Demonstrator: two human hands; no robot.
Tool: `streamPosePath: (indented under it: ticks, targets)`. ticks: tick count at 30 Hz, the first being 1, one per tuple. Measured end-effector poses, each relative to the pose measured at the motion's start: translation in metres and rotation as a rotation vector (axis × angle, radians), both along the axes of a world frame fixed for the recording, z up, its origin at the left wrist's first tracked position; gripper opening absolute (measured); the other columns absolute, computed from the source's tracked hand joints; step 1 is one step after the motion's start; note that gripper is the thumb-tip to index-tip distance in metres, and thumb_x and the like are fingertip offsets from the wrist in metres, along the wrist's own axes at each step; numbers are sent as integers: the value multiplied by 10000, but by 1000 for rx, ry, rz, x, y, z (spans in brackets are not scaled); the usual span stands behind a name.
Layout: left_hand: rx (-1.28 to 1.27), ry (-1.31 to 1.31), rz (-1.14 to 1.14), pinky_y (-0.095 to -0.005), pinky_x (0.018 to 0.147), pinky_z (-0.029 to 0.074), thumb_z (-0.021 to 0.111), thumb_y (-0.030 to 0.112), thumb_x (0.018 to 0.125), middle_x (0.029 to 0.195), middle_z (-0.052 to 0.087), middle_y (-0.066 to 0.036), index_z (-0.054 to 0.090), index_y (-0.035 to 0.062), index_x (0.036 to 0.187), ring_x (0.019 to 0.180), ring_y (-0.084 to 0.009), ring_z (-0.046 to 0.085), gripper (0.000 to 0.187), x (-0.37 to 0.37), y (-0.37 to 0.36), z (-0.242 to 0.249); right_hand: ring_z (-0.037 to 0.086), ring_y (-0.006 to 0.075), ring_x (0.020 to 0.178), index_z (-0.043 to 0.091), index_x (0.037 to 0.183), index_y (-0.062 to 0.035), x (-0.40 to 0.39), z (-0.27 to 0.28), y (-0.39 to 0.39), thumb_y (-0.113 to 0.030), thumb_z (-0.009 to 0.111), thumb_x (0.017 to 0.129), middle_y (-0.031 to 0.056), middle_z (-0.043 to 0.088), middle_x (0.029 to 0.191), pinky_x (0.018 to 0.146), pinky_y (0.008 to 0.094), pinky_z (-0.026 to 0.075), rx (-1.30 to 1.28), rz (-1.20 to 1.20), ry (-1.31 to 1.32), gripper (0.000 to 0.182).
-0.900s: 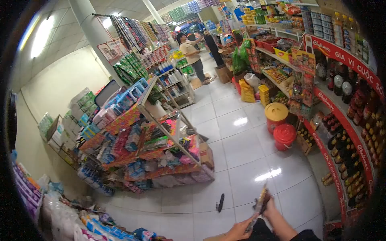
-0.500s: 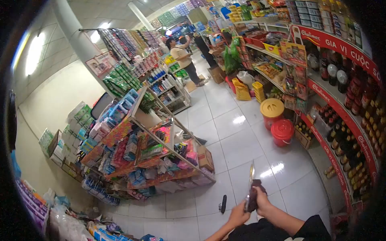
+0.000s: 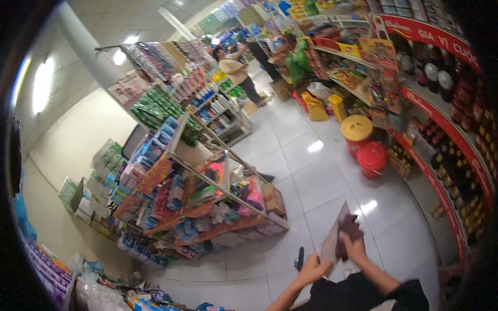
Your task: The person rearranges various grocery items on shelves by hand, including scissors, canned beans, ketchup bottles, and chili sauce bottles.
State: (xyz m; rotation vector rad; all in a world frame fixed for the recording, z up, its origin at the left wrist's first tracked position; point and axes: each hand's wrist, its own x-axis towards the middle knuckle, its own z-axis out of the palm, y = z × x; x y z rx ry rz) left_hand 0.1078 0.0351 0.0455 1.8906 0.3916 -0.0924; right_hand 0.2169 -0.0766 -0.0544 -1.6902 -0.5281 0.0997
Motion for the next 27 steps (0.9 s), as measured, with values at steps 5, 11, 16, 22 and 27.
streamPosePath:
  ticks: [5, 11, 16, 22, 27]
  targets:
    - [-139, -47, 58, -335, 758, 438, 556, 157, 692, 902, 583, -147, 462, -40, 1093, 832, -226, 562, 456, -9, -9, -31, 409, 225, 1138, 447, 1168, 0, -21, 42, 3, -137, 585, 760, 125, 466, 1187, 966, 326, 287, 232, 57, 236, 453]
    - [-45, -9, -158, -338, 693, 452, 558, 193, 717, 781, 585, -190, 453, -3, 1125, 711, -269, 588, 464, 0, -37, -9, 517, 148, 770, 556, 903, -21, 64, -17, -3, -212, 562, 715, 44, 550, 840, 700, 270, 407, 351, -253, 672, 269]
    - [158, -35, 18, -413, 654, 457, 583, 291, 712, 778, 593, -221, 471, 5, 1047, 737, -375, 582, 455, 6, -25, -56, 488, 140, 678, 532, 858, -38, 0, 35, 1, -231, 552, 690, 29, 507, 746, 595, 260, 410, 206, 26, 822, 257]
    - [173, 16, -65, -412, 688, 458, 645, 291, 672, 846, 601, -207, 375, 56, 1232, 791, -382, 576, 665, 16, -9, -58, 508, 112, 805, 451, 995, -39, -39, 83, -6, -62, 577, 758, 47, 511, 899, 681, 247, 443, 140, 334, 666, 270]
    - [249, 41, -204, -440, 651, 453, 603, 251, 686, 790, 584, -248, 172, 75, 1334, 711, -410, 564, 798, 24, -15, -47, 505, 98, 699, 467, 914, -25, -34, 85, -16, -81, 575, 751, 42, 515, 801, 596, 244, 434, 152, 250, 664, 204]
